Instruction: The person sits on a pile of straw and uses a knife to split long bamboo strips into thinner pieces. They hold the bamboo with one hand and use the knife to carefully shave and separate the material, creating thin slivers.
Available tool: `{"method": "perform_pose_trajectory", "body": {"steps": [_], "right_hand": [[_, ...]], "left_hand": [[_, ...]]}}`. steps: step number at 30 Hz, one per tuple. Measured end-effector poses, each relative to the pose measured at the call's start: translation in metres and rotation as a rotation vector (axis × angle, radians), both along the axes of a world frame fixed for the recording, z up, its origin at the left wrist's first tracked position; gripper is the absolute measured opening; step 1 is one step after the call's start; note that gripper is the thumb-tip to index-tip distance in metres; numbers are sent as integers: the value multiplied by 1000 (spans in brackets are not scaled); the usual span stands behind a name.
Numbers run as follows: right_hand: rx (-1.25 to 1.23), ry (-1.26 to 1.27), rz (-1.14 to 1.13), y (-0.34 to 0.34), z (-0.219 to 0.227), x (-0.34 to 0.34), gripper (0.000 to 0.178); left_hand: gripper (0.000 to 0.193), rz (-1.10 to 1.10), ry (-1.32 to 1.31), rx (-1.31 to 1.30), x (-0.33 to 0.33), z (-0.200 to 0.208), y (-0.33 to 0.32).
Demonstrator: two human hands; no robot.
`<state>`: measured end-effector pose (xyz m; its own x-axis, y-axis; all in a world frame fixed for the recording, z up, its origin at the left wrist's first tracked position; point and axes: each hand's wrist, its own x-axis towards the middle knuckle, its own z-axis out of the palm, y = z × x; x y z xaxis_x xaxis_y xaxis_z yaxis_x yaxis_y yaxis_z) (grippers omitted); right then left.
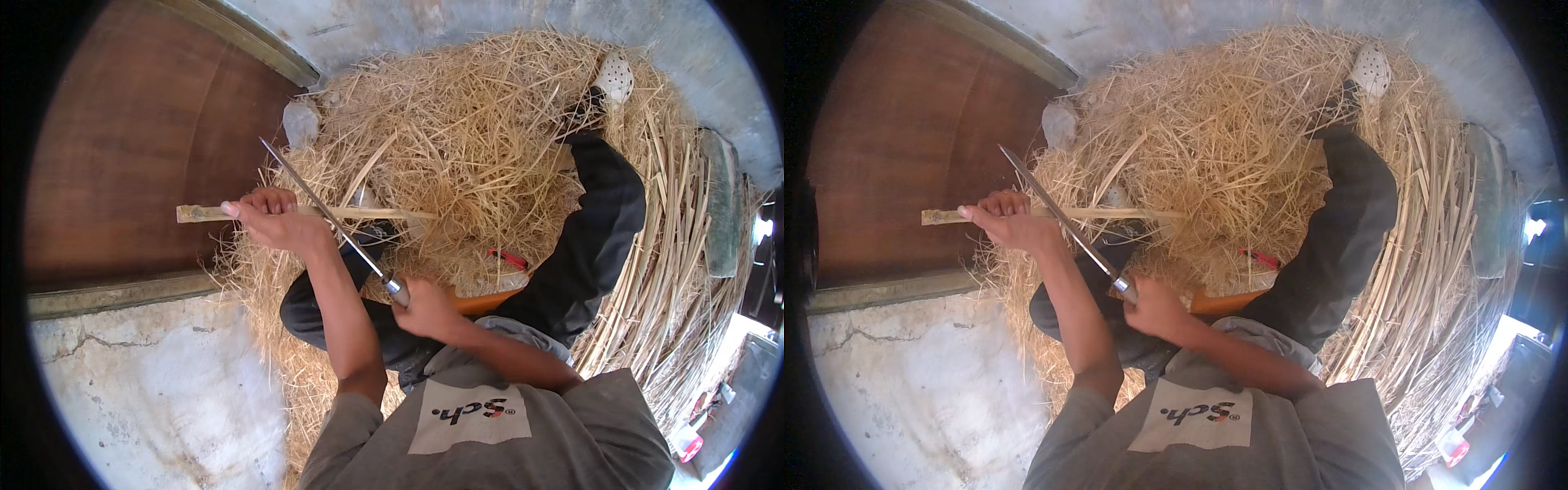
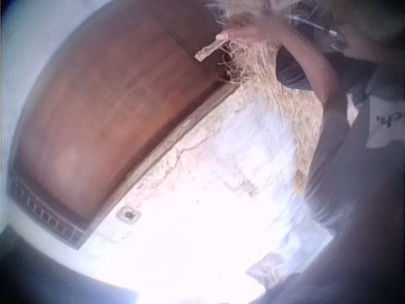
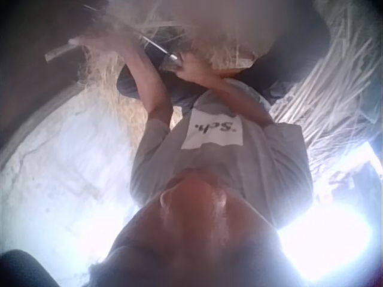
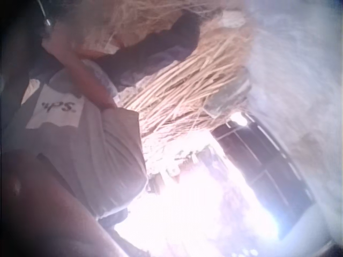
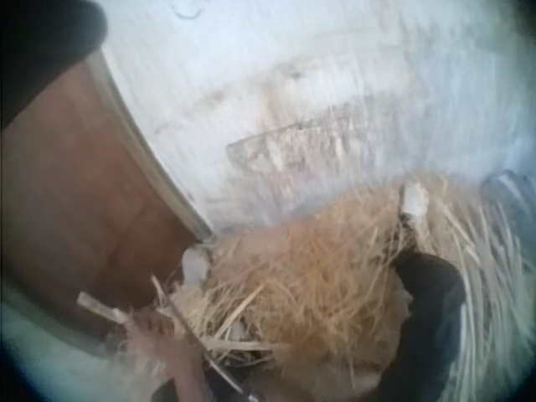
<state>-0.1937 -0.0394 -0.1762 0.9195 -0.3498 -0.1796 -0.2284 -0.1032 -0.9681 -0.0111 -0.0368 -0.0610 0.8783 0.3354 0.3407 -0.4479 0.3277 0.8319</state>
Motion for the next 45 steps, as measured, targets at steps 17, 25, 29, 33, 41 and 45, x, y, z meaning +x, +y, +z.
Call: {"method": "perform_pose_trajectory", "body": {"steps": [17,25,29,33,41,45], "right_hand": [[19,-182,-77,-11,-11,12,24],[-60,120,111,-27,-68,12,28],[15,-79,-31,-7,-24,24,22],[-23,247,-57,-32,-135,14,29],[-37,51,-42,-10,-42,25,27],[-103,313,-36,-36,-151,8,26]], "left_hand": [[52,-52,-77,49,-20,0,-19],[53,-27,-42,62,-2,-10,2],[54,5,-13,99,-1,0,-4],[55,9,-27,128,1,-4,-12],[58,16,-14,186,-9,4,-10],[57,-8,12,187,-4,2,-23]]}}
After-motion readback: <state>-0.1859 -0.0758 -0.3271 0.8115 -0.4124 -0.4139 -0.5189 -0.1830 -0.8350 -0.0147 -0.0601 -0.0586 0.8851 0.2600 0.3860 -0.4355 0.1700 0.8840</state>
